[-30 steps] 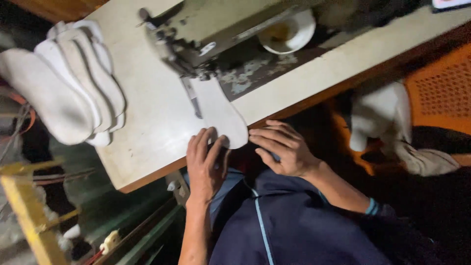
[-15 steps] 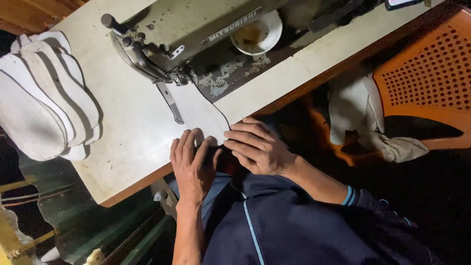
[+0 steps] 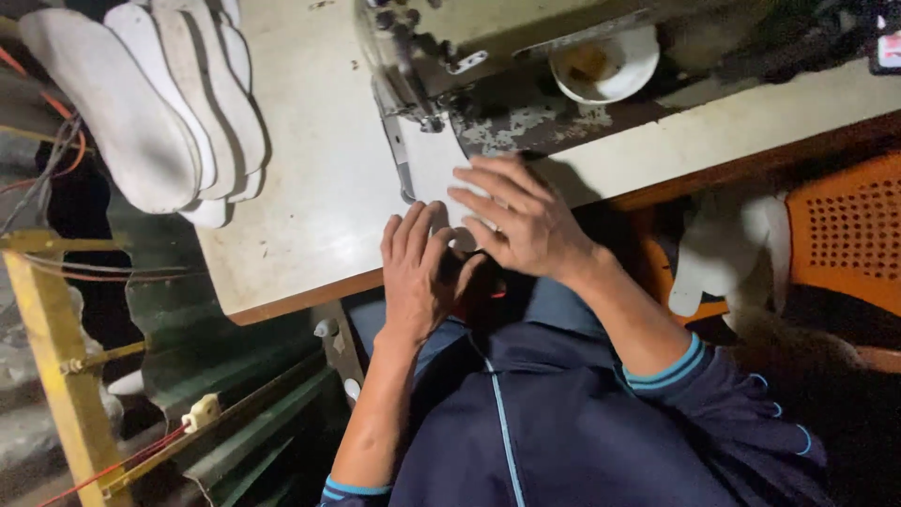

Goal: Stitching shoe insoles using an industrial sewing machine and stacking them.

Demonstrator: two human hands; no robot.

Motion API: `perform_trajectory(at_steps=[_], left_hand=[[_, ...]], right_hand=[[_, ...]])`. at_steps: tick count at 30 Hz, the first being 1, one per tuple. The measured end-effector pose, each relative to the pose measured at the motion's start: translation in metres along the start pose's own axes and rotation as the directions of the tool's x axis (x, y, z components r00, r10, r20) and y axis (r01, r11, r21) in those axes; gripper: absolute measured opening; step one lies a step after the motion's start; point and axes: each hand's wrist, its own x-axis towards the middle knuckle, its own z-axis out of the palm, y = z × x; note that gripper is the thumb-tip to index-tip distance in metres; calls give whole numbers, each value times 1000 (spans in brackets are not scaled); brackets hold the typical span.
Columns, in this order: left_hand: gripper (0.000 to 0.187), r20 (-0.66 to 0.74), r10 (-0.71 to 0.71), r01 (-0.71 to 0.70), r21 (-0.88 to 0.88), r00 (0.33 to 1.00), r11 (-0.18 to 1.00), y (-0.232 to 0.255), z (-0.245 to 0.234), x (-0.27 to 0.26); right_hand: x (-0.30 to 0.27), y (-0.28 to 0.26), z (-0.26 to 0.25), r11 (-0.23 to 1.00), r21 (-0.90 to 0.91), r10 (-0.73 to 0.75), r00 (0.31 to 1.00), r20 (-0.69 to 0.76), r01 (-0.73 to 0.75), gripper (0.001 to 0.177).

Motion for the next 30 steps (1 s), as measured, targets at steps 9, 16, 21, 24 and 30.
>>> perform_trajectory(at_steps=[9, 16, 21, 24, 30], left_hand=[[43, 39, -26, 29, -70, 999, 997, -10, -2, 7], [42, 101, -37, 52, -145, 994, 988, -26, -6, 18], [45, 105, -42, 61, -186, 994, 981, -32, -6, 20], [44, 88, -50, 66, -191, 995, 979, -32, -6, 20], [43, 54, -124, 134, -272, 991, 953, -29, -12, 24]], right_hand=[[6, 26, 12, 984, -175, 46, 999, 11, -43, 27], [12, 19, 7, 965, -248, 99, 995, 30, -88, 29], [13, 17, 6, 971, -220, 110, 993, 47, -97, 35], [15, 16, 2, 978, -178, 120, 989, 80, -104, 33], [13, 13, 2, 990, -121, 91, 985, 149, -73, 27]])
